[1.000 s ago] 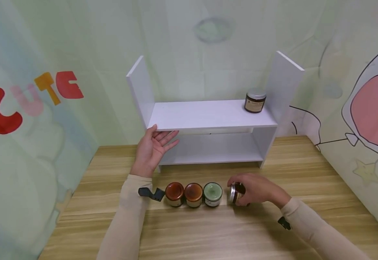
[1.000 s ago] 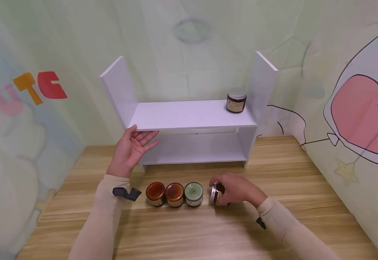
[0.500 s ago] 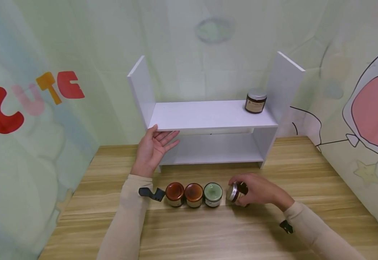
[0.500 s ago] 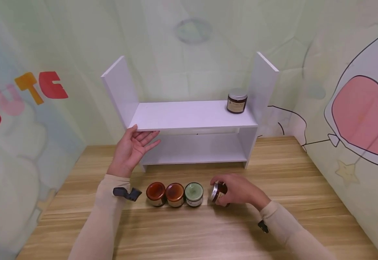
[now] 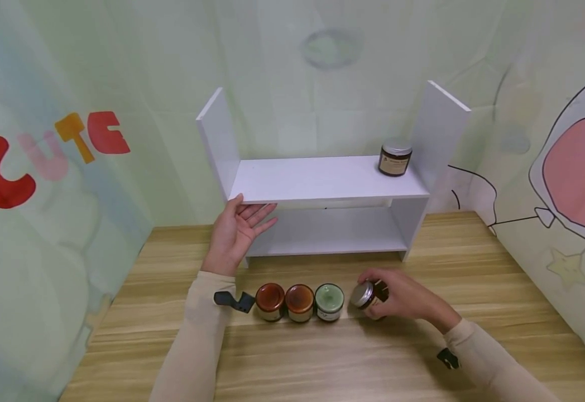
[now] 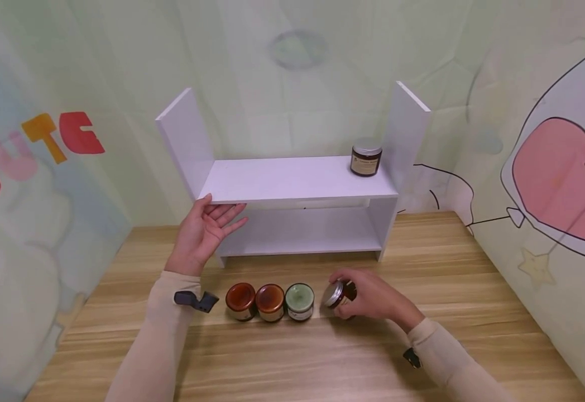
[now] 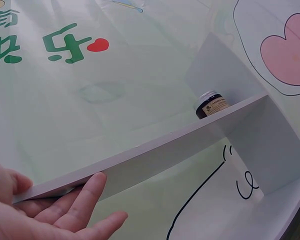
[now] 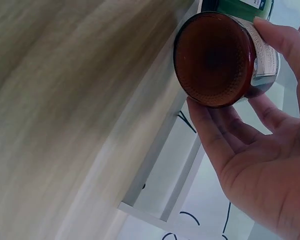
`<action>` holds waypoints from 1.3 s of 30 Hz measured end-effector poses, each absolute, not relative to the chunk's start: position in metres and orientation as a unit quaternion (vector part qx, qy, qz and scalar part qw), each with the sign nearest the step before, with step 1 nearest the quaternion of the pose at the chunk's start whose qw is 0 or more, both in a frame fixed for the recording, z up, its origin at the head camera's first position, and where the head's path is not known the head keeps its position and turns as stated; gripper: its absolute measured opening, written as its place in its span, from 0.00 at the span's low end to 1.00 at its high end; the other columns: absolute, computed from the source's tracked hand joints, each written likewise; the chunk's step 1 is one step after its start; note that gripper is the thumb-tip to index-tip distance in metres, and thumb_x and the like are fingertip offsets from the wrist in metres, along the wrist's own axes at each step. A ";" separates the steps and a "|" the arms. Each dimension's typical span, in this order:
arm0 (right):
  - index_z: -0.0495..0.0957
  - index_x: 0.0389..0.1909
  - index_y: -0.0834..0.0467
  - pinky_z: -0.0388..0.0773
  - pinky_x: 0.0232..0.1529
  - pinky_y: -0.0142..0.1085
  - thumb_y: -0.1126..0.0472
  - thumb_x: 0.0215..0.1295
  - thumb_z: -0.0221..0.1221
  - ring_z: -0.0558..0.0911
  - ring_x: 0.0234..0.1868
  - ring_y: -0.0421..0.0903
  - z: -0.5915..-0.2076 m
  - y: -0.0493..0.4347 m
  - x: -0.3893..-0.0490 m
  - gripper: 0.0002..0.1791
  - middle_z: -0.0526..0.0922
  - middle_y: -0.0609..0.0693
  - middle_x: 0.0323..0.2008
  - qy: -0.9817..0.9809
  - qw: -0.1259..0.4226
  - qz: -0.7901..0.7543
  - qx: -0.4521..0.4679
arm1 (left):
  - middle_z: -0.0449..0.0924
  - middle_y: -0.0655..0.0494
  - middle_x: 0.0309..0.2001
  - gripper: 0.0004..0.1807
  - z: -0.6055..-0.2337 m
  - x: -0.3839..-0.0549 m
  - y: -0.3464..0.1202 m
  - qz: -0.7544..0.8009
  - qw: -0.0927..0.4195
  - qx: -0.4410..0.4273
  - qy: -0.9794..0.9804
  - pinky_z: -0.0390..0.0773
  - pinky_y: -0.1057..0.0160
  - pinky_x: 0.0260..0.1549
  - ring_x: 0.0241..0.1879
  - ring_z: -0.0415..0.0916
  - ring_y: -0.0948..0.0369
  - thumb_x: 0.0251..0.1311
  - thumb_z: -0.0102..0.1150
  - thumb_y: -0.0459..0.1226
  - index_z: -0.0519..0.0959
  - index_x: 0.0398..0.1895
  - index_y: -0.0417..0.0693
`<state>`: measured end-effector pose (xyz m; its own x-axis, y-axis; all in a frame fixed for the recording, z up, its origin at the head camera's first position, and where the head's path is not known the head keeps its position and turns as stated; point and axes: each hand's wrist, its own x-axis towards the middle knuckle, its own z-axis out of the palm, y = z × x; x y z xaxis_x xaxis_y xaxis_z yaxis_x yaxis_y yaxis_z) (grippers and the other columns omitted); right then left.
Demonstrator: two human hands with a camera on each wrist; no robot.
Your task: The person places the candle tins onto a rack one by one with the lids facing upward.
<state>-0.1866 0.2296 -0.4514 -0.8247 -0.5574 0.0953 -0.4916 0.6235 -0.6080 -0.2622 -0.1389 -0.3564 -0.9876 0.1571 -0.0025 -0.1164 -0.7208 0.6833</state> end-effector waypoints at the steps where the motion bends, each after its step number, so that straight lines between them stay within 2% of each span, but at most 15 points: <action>1: 0.78 0.53 0.48 0.79 0.43 0.33 0.53 0.48 0.76 0.81 0.45 0.40 -0.452 0.230 -0.186 0.30 0.83 0.41 0.46 0.898 0.050 -0.327 -0.290 | 0.88 0.43 0.45 0.15 -0.357 -0.262 -0.139 0.927 0.074 0.029 0.367 0.60 0.35 0.69 0.54 0.84 0.48 0.80 0.44 0.45 0.74 0.45 0.41; 14: 0.76 0.55 0.51 0.83 0.44 0.34 0.54 0.50 0.77 0.82 0.47 0.42 -0.460 0.235 -0.183 0.30 0.83 0.44 0.47 0.876 0.042 -0.387 -0.284 | 0.88 0.44 0.45 0.16 -0.356 -0.262 -0.139 0.926 0.074 0.020 0.369 0.64 0.36 0.67 0.55 0.83 0.47 0.80 0.44 0.45 0.73 0.48 0.41; 22: 0.74 0.62 0.61 0.84 0.46 0.35 0.56 0.51 0.77 0.83 0.47 0.44 -0.462 0.236 -0.181 0.37 0.82 0.48 0.49 0.867 0.051 -0.413 -0.275 | 0.88 0.44 0.45 0.16 -0.356 -0.262 -0.139 0.925 0.073 0.022 0.371 0.64 0.36 0.67 0.55 0.84 0.48 0.80 0.44 0.45 0.74 0.47 0.41; 26: 0.73 0.63 0.61 0.84 0.47 0.35 0.56 0.51 0.77 0.83 0.47 0.45 -0.463 0.236 -0.181 0.38 0.82 0.50 0.49 0.866 0.052 -0.416 -0.271 | 0.88 0.44 0.46 0.16 -0.355 -0.262 -0.139 0.925 0.072 0.025 0.372 0.64 0.36 0.68 0.55 0.84 0.48 0.80 0.44 0.45 0.73 0.49 0.41; 33: 0.74 0.63 0.64 0.83 0.48 0.35 0.56 0.52 0.77 0.84 0.48 0.45 -0.467 0.237 -0.183 0.38 0.82 0.54 0.51 0.860 0.052 -0.428 -0.273 | 0.88 0.44 0.46 0.15 -0.356 -0.262 -0.139 0.926 0.075 0.025 0.369 0.64 0.36 0.67 0.54 0.84 0.48 0.80 0.44 0.45 0.73 0.47 0.41; 39: 0.73 0.62 0.63 0.83 0.50 0.35 0.58 0.52 0.77 0.84 0.49 0.46 -0.467 0.237 -0.184 0.37 0.81 0.53 0.52 0.851 0.070 -0.446 -0.268 | 0.88 0.43 0.47 0.15 -0.356 -0.262 -0.139 0.926 0.076 0.025 0.369 0.66 0.37 0.66 0.55 0.84 0.48 0.80 0.44 0.45 0.73 0.47 0.41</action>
<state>-0.1839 0.2371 -0.4672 -0.8463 -0.5191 0.1196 -0.3940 0.4587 -0.7965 -0.2620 -0.1388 -0.3560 -0.9873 0.1585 -0.0103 -0.1221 -0.7160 0.6873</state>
